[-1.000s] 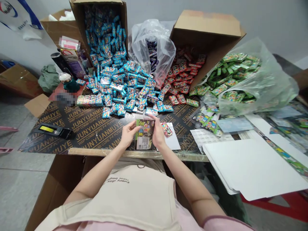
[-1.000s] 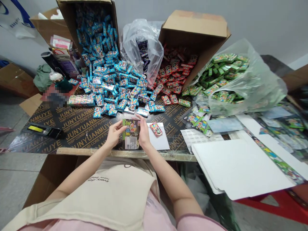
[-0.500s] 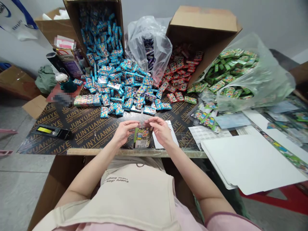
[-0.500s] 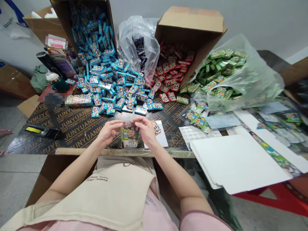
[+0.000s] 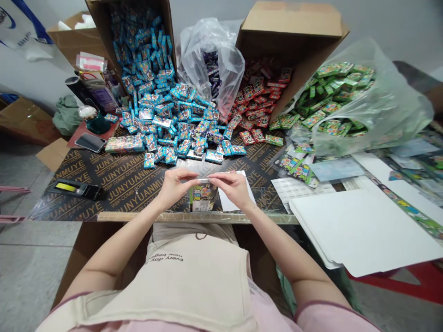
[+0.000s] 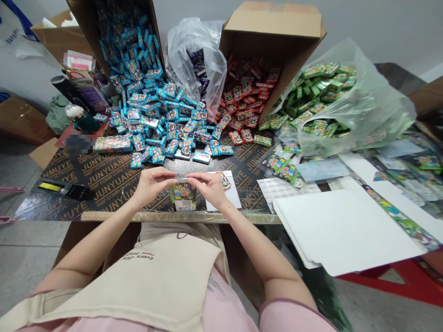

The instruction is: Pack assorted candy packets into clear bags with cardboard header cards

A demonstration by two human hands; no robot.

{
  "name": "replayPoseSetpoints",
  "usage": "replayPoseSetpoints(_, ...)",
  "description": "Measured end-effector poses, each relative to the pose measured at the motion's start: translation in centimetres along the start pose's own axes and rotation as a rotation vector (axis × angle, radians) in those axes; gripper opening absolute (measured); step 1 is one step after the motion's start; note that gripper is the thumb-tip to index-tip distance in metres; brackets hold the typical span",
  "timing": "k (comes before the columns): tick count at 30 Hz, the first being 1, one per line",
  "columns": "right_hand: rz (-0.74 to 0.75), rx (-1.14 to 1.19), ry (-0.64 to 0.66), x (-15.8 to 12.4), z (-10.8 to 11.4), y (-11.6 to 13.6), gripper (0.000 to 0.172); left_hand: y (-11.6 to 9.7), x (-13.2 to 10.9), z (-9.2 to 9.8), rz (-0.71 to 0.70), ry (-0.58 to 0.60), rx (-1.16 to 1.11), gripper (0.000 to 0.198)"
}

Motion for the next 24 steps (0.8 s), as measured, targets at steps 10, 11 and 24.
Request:
replayPoseSetpoints(10, 0.078, -0.043, 0.096, -0.1, -0.1, 0.6, 0.014, -2.3, -1.6, -1.4, -0.306, 0.079, 0.339, 0.016)
replayPoseSetpoints(11, 0.129, -0.056, 0.09, -0.5, 0.0, 0.7, 0.014, -2.2, -2.1, -1.5, -0.359, 0.069, 0.385, 0.017)
replayPoseSetpoints(24, 0.247, -0.235, 0.116, 5.6, -3.0, -1.3, 0.05, 1.1, 0.2, 4.0, -0.235, -0.293, 0.216, 0.025)
Point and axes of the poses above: each hand's wrist, its own x-axis towards the middle knuckle, its own z-axis out of the back of the hand, y = z × x, the point moved 9 cm from there along x, towards the middle knuckle, and after that the axes turned 11 degrees about z, right-handed, at the moved point
